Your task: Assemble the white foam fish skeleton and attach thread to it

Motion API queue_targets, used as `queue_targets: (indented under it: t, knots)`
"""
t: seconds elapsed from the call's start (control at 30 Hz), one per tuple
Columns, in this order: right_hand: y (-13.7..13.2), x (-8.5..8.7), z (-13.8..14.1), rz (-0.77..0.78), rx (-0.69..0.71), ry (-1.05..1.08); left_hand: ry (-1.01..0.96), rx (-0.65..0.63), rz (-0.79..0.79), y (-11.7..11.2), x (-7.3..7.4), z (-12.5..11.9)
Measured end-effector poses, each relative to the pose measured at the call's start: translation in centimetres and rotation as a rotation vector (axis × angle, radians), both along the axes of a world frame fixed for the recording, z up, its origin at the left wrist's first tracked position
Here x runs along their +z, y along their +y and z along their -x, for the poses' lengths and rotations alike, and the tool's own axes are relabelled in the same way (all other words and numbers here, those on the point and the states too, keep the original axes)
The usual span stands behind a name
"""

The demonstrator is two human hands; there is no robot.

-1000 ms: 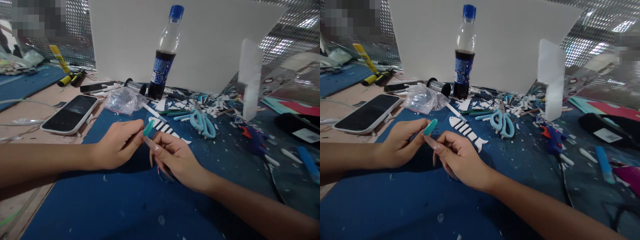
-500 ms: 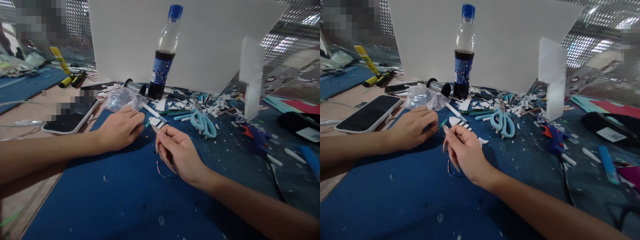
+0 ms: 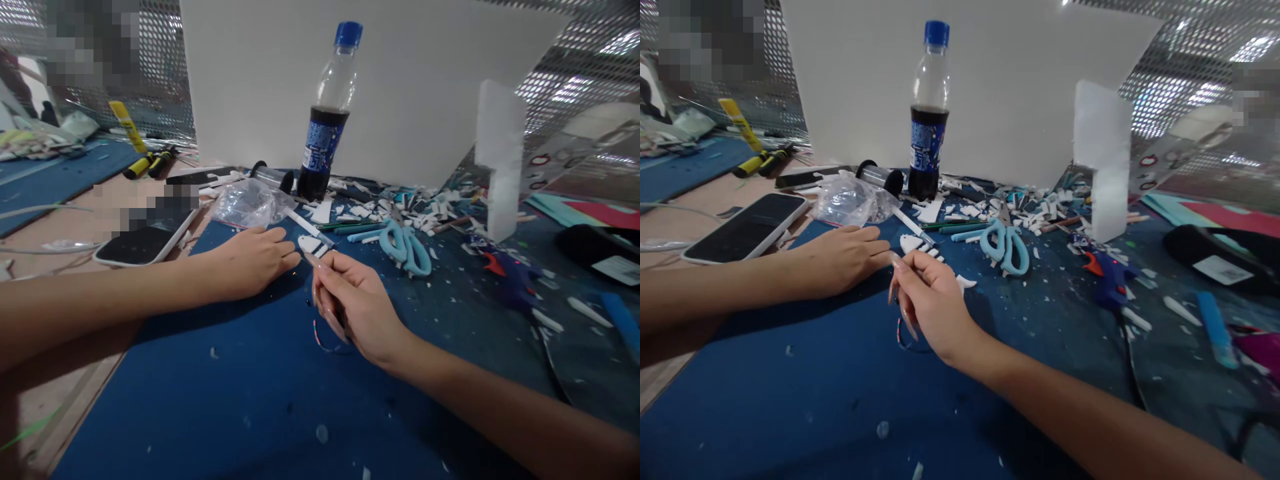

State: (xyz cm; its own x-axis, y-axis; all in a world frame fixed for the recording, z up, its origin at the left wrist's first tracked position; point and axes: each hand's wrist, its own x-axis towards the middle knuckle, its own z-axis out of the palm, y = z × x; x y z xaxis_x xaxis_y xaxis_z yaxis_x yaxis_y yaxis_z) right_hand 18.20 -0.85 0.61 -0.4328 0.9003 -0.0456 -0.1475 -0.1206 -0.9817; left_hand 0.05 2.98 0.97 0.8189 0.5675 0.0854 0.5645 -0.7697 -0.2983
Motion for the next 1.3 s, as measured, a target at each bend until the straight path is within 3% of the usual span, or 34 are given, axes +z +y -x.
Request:
queue_targets:
  t: [0.17,0.3,0.37,0.43,0.53,0.63,0.87,1.3]
  knots:
    - [0.0,0.0,0.0,0.016,-0.031,0.008,-0.141,0.013,0.013,-0.1,-0.3,0.3]
    - [0.1,0.0,0.1,0.009,-0.033,0.032,-0.415,0.086,-0.082,-0.4,-0.7,0.6]
    - [0.1,0.0,0.1,0.011,-0.05,0.022,-0.597,0.155,-0.039,-0.9,-0.5,0.6]
    - [0.0,0.1,0.1,0.013,-0.063,0.003,-0.833,0.236,0.132,-1.7,0.0,0.2]
    - [-0.1,0.2,0.0,0.005,-0.055,-0.009,-1.211,0.313,0.65,-3.2,0.5,-0.6]
    - [-0.2,0.1,-0.1,-0.003,-0.051,-0.012,-1.395,0.344,0.961,-4.0,0.2,-1.2]
    - [-0.6,0.8,0.1,-0.025,-0.014,-0.097,-1.45,0.36,1.263,-3.7,-0.3,-1.4]
    - [-1.2,0.8,0.0,-0.26,-0.108,-0.248,-1.43,0.368,1.292,-3.8,-0.2,-1.4]
